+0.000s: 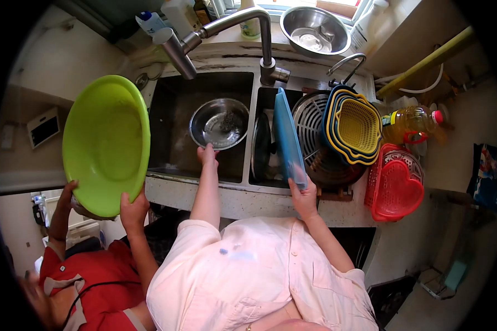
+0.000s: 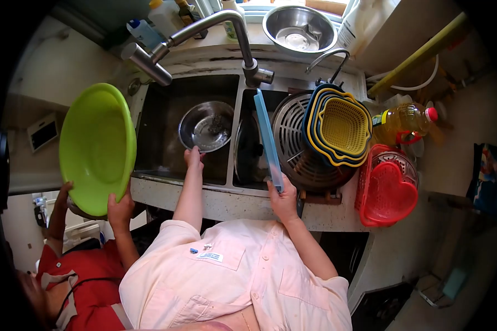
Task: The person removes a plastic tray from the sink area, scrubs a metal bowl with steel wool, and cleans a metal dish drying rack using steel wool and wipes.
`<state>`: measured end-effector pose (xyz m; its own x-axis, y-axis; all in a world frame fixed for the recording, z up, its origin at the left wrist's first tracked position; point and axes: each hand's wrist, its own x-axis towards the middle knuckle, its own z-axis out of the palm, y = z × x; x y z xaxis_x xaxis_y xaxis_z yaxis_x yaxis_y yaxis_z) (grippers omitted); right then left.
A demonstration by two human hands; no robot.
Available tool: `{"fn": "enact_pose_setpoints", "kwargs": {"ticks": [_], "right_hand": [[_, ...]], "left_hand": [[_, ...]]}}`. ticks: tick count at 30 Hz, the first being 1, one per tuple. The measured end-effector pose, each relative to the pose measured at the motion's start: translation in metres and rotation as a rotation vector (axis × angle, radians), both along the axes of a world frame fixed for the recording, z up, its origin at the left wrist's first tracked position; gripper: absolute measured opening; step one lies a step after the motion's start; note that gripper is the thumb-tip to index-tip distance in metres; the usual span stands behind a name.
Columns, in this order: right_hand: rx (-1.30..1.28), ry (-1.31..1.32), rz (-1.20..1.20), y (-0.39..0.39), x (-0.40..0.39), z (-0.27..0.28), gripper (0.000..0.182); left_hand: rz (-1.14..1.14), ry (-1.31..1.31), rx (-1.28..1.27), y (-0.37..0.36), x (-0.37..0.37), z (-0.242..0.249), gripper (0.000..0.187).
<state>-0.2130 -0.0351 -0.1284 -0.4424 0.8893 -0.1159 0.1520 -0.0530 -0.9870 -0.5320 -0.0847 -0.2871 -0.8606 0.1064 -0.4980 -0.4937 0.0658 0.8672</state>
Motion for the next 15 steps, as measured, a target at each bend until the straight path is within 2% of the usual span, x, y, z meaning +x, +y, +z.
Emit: {"fn": "enact_pose_setpoints", "kwargs": {"ticks": [4, 9, 15], "right_hand": [[0.065, 0.026, 0.032, 0.004, 0.004, -0.008, 0.033], [0.003, 0.072, 0.008, 0.008, 0.001, -0.003, 0.032], [0.043, 0.096, -0.025, 0.011, 0.001, -0.007, 0.033]], "left_hand": [[-0.060, 0.003, 0.025, -0.018, 0.002, 0.049, 0.012], [-0.119, 0.065, 0.084, -0.023, 0.020, 0.128, 0.009], [-0.228, 0.027, 0.090, -0.034, 0.058, 0.174, 0.008]]}}
